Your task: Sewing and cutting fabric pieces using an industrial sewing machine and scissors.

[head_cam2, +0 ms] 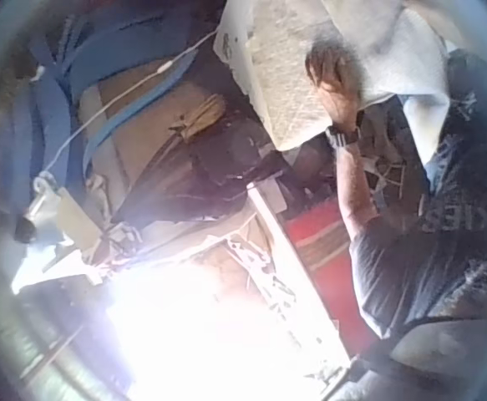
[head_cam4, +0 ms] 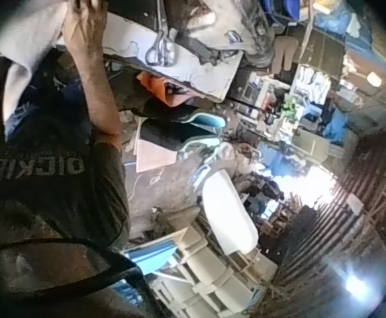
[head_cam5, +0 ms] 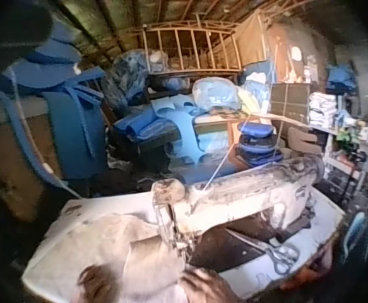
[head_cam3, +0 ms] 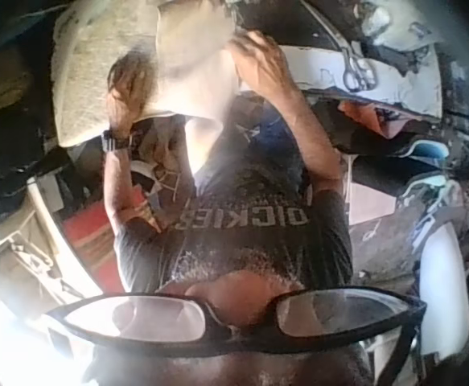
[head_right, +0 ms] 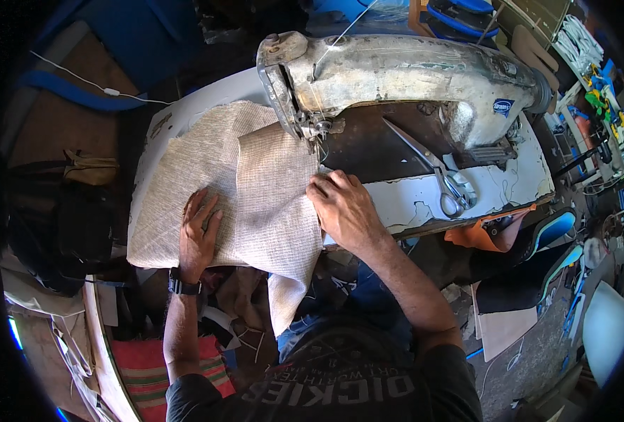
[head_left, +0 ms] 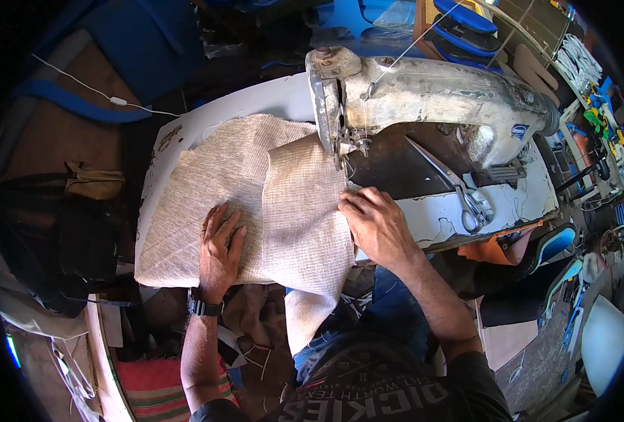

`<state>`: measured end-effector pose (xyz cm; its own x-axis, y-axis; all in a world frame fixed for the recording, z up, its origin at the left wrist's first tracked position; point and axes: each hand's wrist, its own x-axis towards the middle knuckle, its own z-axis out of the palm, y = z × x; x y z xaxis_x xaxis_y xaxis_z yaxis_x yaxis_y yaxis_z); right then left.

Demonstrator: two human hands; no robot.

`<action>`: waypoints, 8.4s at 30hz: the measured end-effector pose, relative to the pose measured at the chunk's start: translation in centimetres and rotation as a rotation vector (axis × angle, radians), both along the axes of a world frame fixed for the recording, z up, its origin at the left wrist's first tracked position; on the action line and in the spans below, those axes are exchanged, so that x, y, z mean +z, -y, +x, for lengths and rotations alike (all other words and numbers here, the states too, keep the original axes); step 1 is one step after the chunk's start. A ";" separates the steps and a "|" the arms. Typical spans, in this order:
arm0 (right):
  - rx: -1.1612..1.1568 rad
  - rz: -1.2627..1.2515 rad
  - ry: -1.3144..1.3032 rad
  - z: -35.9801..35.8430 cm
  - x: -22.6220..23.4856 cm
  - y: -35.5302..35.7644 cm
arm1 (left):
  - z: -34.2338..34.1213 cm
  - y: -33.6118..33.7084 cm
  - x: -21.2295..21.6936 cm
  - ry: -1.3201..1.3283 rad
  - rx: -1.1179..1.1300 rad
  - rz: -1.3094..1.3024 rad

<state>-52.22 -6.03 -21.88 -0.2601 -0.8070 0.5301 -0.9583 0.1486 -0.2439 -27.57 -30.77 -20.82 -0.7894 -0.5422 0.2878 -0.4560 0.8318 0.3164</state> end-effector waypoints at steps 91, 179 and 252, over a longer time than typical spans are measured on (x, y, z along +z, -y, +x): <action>-0.653 -0.495 0.323 -40.1 8.7 -26.5 | 3.7 5.6 -1.2 -0.136 0.103 -0.014; 0.259 0.105 0.062 0.8 -0.2 -2.5 | -14.8 -3.0 0.3 -0.129 -0.739 -0.013; 0.211 0.020 1.582 16.8 -16.8 -2.2 | -2.8 14.6 -2.2 0.001 -0.106 -0.165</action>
